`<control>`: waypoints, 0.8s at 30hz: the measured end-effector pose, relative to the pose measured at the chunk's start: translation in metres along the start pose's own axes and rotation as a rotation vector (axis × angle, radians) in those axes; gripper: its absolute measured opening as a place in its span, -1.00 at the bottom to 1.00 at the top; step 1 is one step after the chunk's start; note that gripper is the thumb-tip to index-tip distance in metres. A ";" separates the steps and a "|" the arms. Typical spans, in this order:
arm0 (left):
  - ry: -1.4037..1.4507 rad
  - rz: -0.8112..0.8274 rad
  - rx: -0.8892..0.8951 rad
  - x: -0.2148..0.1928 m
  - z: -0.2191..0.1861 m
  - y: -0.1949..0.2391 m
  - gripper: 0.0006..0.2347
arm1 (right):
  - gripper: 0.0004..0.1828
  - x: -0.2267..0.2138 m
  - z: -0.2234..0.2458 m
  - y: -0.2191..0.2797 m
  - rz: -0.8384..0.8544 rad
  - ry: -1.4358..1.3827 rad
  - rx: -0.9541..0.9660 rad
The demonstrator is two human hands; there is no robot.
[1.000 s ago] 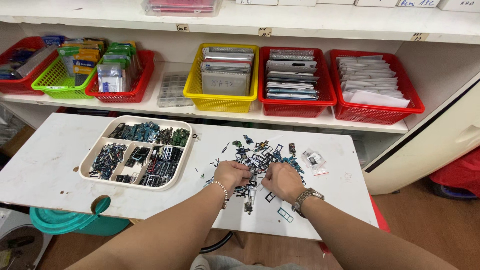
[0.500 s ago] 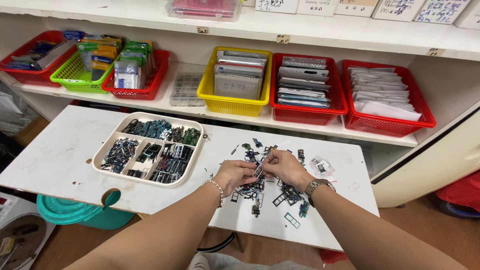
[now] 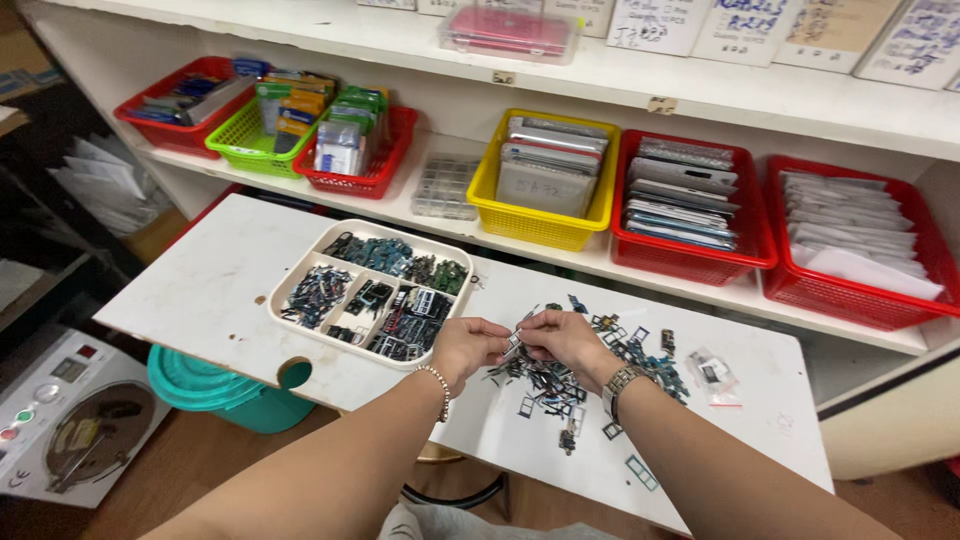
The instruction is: The person sorts small electronic components from a pile on a white table into a compartmentalized tray. They pick up individual pieces, separate them, and place them into specific sections of the tray.
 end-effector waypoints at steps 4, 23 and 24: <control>-0.272 -0.290 0.078 -0.053 -0.013 0.012 -0.91 | -0.80 0.042 0.016 -0.032 -0.042 0.011 -0.062; -1.083 -0.402 0.159 -0.165 -0.052 0.016 -0.90 | -0.84 0.162 0.073 -0.072 -0.165 0.673 -0.414; -1.082 -0.389 0.156 -0.165 -0.052 0.015 -0.89 | -0.85 0.164 0.074 -0.069 -0.160 0.696 -0.419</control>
Point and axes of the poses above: each hand's wrist, its own y-axis away from the middle knuckle, its own x-axis out of the palm, z = x × y, the point moved 3 cm from there along -y, towards the middle knuckle, and after that the axes turned 3 degrees about x, right-handed, at the moved point
